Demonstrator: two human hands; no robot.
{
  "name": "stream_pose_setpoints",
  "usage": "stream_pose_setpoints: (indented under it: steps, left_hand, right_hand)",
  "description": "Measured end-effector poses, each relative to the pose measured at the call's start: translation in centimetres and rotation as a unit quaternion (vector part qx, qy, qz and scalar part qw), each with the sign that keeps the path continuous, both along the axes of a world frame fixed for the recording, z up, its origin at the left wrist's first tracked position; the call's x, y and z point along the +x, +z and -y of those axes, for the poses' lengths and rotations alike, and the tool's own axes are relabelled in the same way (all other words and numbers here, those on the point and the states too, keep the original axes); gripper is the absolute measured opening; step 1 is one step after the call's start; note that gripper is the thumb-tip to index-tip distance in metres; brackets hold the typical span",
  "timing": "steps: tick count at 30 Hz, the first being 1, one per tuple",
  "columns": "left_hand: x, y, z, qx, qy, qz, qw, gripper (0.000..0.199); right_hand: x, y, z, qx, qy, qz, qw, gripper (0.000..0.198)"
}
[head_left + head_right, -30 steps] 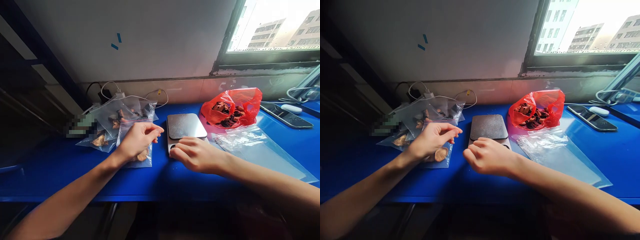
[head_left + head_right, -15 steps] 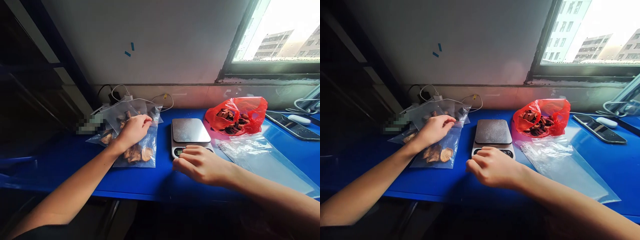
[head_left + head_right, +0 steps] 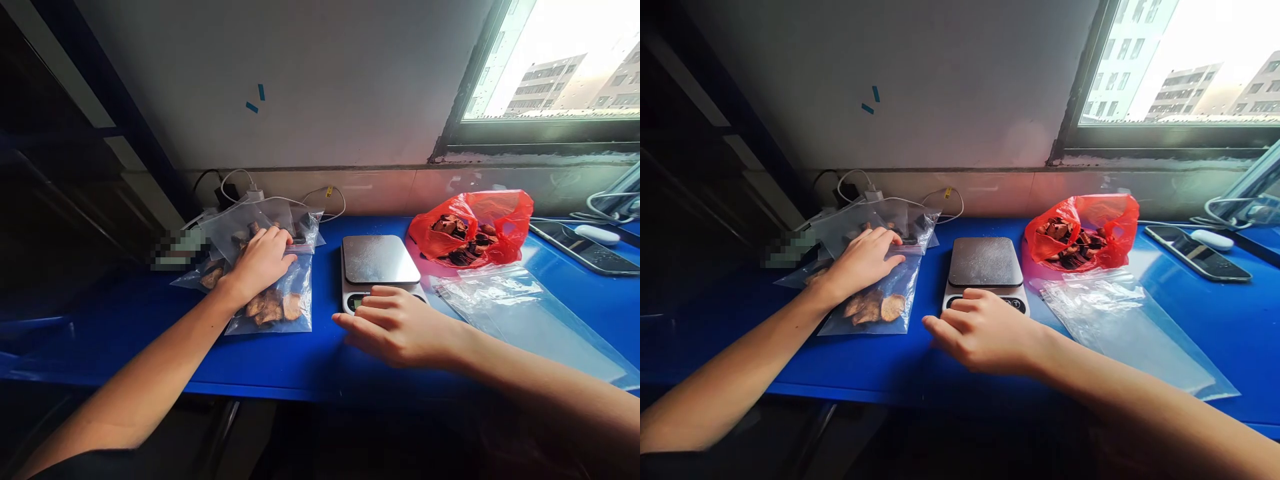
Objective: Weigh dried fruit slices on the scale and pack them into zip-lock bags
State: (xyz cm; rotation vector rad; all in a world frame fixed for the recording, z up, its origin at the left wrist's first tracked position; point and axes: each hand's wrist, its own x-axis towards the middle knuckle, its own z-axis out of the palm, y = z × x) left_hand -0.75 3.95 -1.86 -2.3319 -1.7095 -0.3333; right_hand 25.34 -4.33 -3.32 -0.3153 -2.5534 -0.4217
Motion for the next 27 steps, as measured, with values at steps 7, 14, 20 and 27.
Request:
stream_pose_setpoints:
  steps: [7, 14, 20, 27]
  left_hand:
    - [-0.1, 0.2, 0.0, -0.007, 0.007, -0.011, 1.000, 0.017]
    - [-0.2, 0.3, -0.3, -0.014, -0.012, -0.014, 1.000, 0.005]
    - [2.3, 1.5, 2.9, 0.004, -0.162, -0.006, 0.987, 0.008]
    - [5.8, 1.9, 7.8, 0.103, -0.373, 0.034, 0.922, 0.021]
  right_hand:
    - [-0.1, 0.1, 0.1, 0.001, -0.004, 0.001, 1.000, 0.021]
    - [-0.1, 0.0, 0.0, -0.017, 0.003, 0.002, 1.000, 0.019]
    - [-0.2, 0.2, 0.2, -0.188, -0.055, -0.177, 0.965, 0.019]
    - [-0.4, 1.6, 0.3, -0.561, -0.133, -0.206, 0.790, 0.033]
